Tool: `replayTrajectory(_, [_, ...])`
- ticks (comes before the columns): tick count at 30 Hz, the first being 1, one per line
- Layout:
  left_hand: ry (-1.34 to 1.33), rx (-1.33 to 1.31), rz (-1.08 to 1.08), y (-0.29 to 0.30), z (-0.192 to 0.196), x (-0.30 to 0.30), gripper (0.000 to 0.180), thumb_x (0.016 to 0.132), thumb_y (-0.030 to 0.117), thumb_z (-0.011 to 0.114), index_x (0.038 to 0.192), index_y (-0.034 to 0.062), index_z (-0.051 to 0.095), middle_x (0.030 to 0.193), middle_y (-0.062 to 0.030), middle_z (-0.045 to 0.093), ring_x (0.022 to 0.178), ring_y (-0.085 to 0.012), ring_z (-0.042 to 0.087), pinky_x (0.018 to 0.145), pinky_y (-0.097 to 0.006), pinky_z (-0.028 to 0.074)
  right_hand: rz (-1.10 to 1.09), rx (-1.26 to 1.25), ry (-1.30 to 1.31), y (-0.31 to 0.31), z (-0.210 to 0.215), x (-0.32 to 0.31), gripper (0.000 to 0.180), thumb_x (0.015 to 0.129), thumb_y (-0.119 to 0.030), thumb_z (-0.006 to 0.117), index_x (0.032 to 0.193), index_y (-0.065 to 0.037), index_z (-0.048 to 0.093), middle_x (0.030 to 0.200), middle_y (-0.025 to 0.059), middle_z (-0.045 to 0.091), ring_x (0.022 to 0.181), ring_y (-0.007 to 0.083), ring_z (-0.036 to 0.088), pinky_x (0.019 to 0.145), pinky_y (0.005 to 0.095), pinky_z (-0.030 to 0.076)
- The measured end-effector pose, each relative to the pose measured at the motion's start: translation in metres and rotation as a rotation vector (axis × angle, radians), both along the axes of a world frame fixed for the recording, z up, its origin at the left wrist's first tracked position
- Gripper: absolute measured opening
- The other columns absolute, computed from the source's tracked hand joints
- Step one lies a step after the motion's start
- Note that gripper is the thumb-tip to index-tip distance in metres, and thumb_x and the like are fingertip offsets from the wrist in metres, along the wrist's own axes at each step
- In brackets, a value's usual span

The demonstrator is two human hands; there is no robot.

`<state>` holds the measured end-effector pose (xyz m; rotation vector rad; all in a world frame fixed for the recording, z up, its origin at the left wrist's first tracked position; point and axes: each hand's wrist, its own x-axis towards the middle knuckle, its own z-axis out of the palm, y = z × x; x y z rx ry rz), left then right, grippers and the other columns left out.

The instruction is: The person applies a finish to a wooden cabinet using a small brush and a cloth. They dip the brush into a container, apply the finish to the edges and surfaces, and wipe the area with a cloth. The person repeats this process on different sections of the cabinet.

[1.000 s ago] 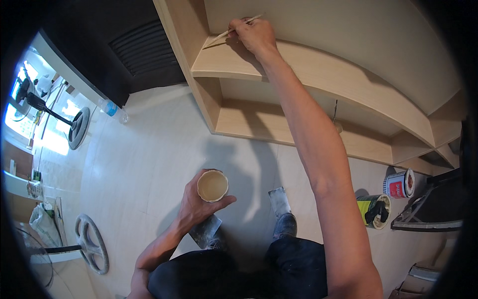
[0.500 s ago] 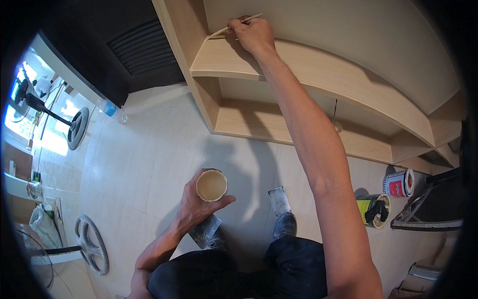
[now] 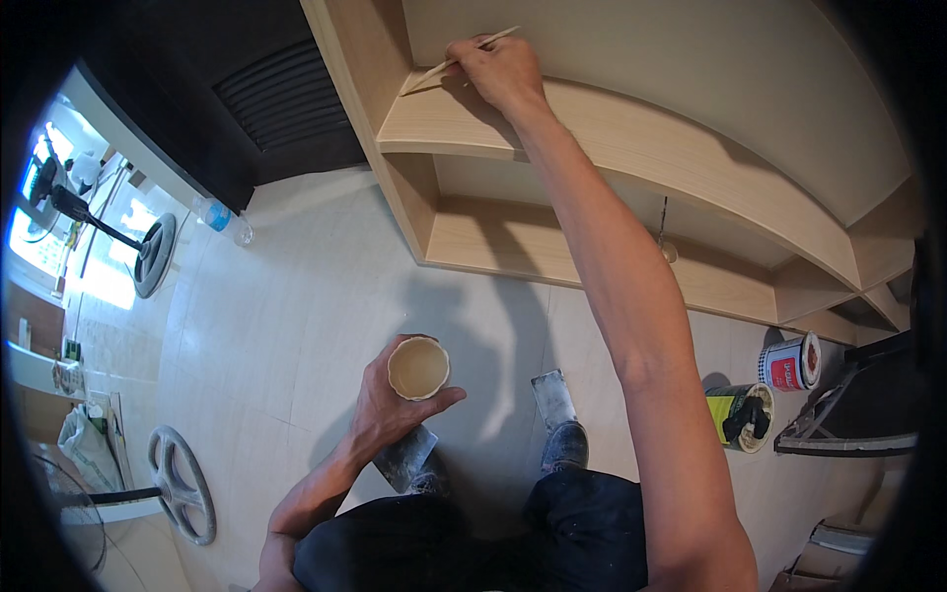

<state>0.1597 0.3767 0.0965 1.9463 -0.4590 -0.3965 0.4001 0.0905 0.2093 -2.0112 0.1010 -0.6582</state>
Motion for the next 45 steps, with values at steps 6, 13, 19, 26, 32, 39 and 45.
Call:
replayTrajectory(6, [-0.022, 0.000, 0.006, -0.005, -0.001, 0.000, 0.064, 0.073, 0.030, 0.096, 0.121, 0.0016, 0.064, 0.106, -0.0103, 0.072, 0.099, -0.0213, 0.071, 0.089, -0.037, 0.058, 0.117, 0.152, -0.079, -0.014, 0.001, -0.014, 0.030, 0.090, -0.034, 0.071, 0.091, -0.006, 0.080, 0.082, 0.0032, 0.075, 0.077, 0.0123, 0.065, 0.074, 0.0291, 0.051])
replayTrajectory(13, [-0.026, 0.044, 0.042, 0.008, -0.003, 0.007, 0.062, 0.073, 0.030, 0.097, 0.119, 0.0031, 0.064, 0.103, -0.0070, 0.070, 0.097, -0.0171, 0.068, 0.088, -0.035, 0.055, 0.555, 0.479, 0.021, -0.005, 0.002, -0.122, 0.031, 0.102, -0.033, 0.068, 0.114, -0.004, 0.072, 0.090, -0.0021, 0.064, 0.073, 0.0036, 0.049, 0.064, 0.0205, 0.041])
replayTrajectory(19, [-0.054, 0.064, 0.043, -0.006, 0.002, 0.019, 0.066, 0.074, 0.040, 0.094, 0.119, 0.0022, 0.064, 0.109, -0.0157, 0.072, 0.102, -0.0306, 0.071, 0.091, -0.042, 0.055, 0.629, 0.199, 0.268, 0.014, 0.008, -0.213, 0.026, 0.096, -0.019, 0.077, 0.113, 0.000, 0.073, 0.095, 0.0022, 0.067, 0.080, 0.0075, 0.057, 0.068, 0.0215, 0.044])
replayTrajectory(26, [-0.104, 0.029, 0.051, -0.006, -0.001, 0.019, 0.073, 0.072, 0.046, 0.093, 0.122, 0.0014, 0.064, 0.114, -0.0193, 0.070, 0.107, -0.0384, 0.069, 0.095, -0.046, 0.055, 0.731, -0.209, 0.130, 0.033, -0.005, -0.222, 0.012, 0.089, -0.007, 0.080, 0.099, -0.003, 0.076, 0.089, 0.0046, 0.071, 0.077, 0.0110, 0.061, 0.065, 0.0248, 0.045])
replayTrajectory(32, [-0.134, 0.025, 0.060, -0.006, -0.007, 0.019, 0.072, 0.069, 0.041, 0.096, 0.121, 0.0033, 0.064, 0.113, -0.0168, 0.071, 0.107, -0.0350, 0.070, 0.092, -0.044, 0.056, 0.749, -0.394, 0.119, 0.054, -0.012, -0.220, 0.009, 0.086, -0.006, 0.080, 0.094, -0.005, 0.075, 0.084, 0.0070, 0.072, 0.075, 0.0189, 0.064, 0.065, 0.0299, 0.049])
replayTrajectory(39, [-0.139, -0.025, 0.047, -0.002, -0.012, 0.023, 0.073, 0.071, 0.046, 0.094, 0.120, 0.0014, 0.064, 0.114, -0.0195, 0.069, 0.107, -0.0388, 0.069, 0.095, -0.046, 0.055, 0.836, -0.508, 0.037, 0.064, -0.026, -0.213, 0.013, 0.085, -0.007, 0.081, 0.096, -0.007, 0.076, 0.089, 0.0091, 0.074, 0.081, 0.0267, 0.068, 0.073, 0.0354, 0.052])
replayTrajectory(45, [-0.114, -0.005, 0.081, 0.003, -0.012, 0.023, 0.075, 0.070, 0.043, 0.096, 0.123, 0.0022, 0.064, 0.114, -0.0181, 0.072, 0.107, -0.0349, 0.071, 0.095, -0.044, 0.055, 0.619, -0.116, 0.287, 0.045, -0.019, -0.206, 0.007, 0.091, -0.009, 0.077, 0.097, -0.006, 0.074, 0.085, -0.0009, 0.068, 0.074, 0.0081, 0.056, 0.067, 0.0245, 0.044])
